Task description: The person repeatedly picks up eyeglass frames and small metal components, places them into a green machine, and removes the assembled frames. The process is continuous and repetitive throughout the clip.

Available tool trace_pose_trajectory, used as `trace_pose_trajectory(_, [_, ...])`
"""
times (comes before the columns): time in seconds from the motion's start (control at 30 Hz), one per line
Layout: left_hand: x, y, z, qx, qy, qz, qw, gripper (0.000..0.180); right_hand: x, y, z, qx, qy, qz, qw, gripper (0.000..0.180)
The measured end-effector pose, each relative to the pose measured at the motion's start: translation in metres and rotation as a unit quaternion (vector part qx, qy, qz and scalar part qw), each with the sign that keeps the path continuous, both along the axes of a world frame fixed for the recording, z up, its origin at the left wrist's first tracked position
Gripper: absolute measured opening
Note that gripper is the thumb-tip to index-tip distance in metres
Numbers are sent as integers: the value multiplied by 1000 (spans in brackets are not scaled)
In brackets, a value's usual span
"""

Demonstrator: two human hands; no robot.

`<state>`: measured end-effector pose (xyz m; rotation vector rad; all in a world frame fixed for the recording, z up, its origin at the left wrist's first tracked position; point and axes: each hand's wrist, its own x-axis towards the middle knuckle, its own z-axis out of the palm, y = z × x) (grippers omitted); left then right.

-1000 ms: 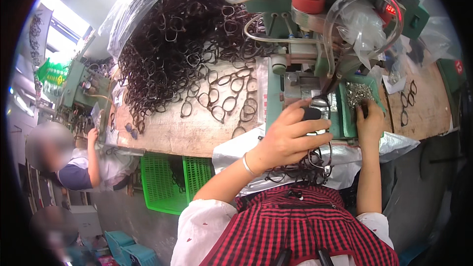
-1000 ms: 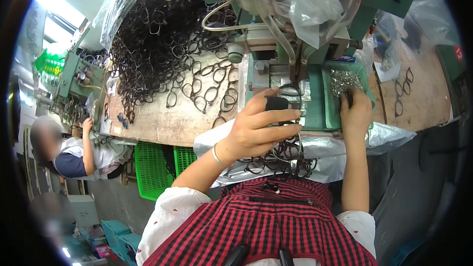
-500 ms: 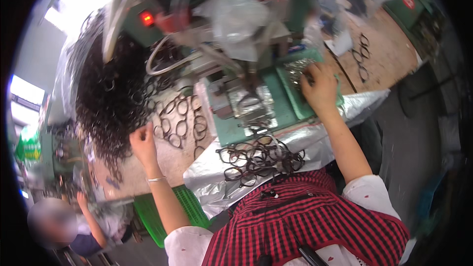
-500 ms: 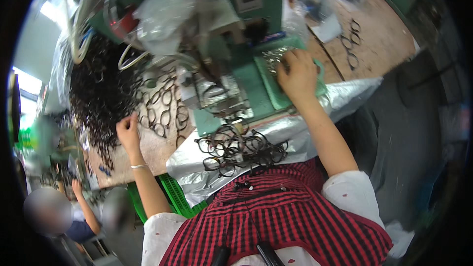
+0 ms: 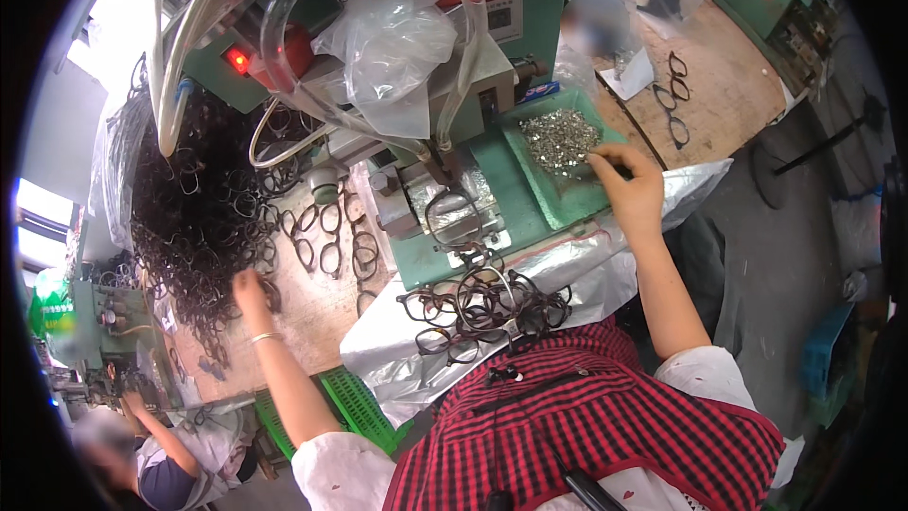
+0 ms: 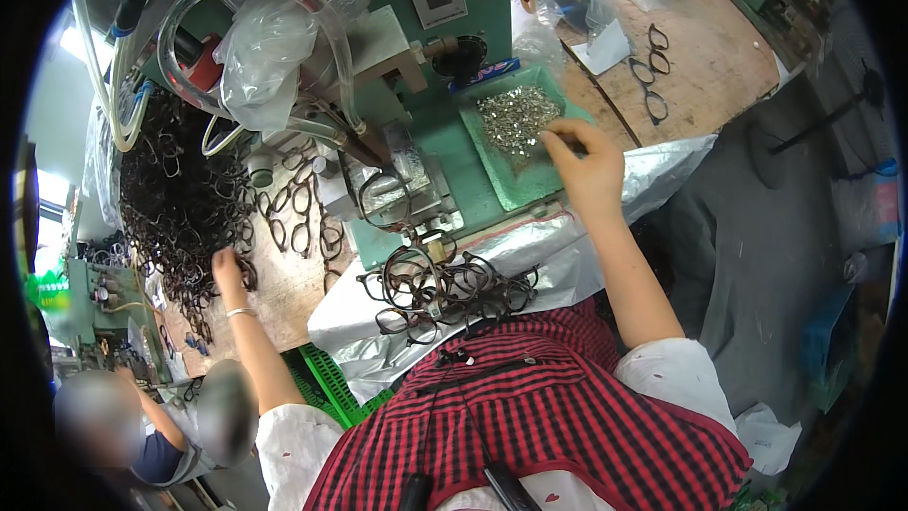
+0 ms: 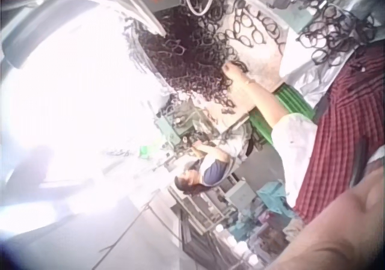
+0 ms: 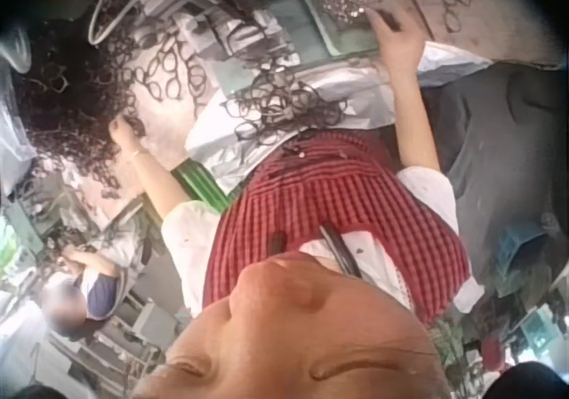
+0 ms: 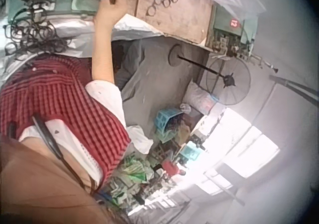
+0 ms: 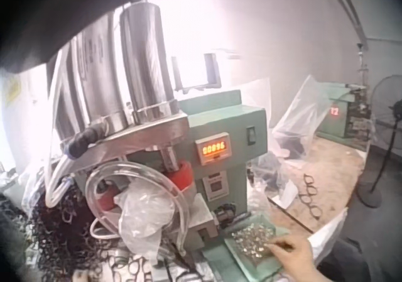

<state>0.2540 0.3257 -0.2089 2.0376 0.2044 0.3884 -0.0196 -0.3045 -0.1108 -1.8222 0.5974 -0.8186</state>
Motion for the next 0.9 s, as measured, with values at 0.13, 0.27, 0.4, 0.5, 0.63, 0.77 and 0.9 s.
trace_pose_trajectory(0.13, [-40, -128, 21, -108, 2, -40, 993, 14, -3, 14, 7, 166, -34, 95, 981, 13])
trace_pose_trajectory(0.27, [-78, -234, 70, -263, -126, -64, 954, 13, 35, 55, 51, -18, -100, 166, 981, 12])
trace_pose_trajectory(0.4, [-106, -292, 83, -353, -144, -91, 920, 13, 70, 77, 54, -146, -188, 177, 955, 13])
trace_pose_trajectory(0.5, [-128, -299, 80, -459, -103, -79, 879, 14, 67, 98, 51, 9, -193, 140, 971, 23])
trace_pose_trajectory(0.63, [-154, -306, 158, -472, -242, -293, 795, 25, 64, 97, 54, 10, -179, 171, 969, 40])
trace_pose_trajectory(0.77, [-151, -338, 217, -121, -432, -320, 835, 24, 63, 104, 68, 23, -196, 197, 960, 42])
trace_pose_trajectory(0.9, [-145, -334, 218, -263, -388, -346, 813, 22, 41, 111, 89, 220, -101, 246, 938, 49])
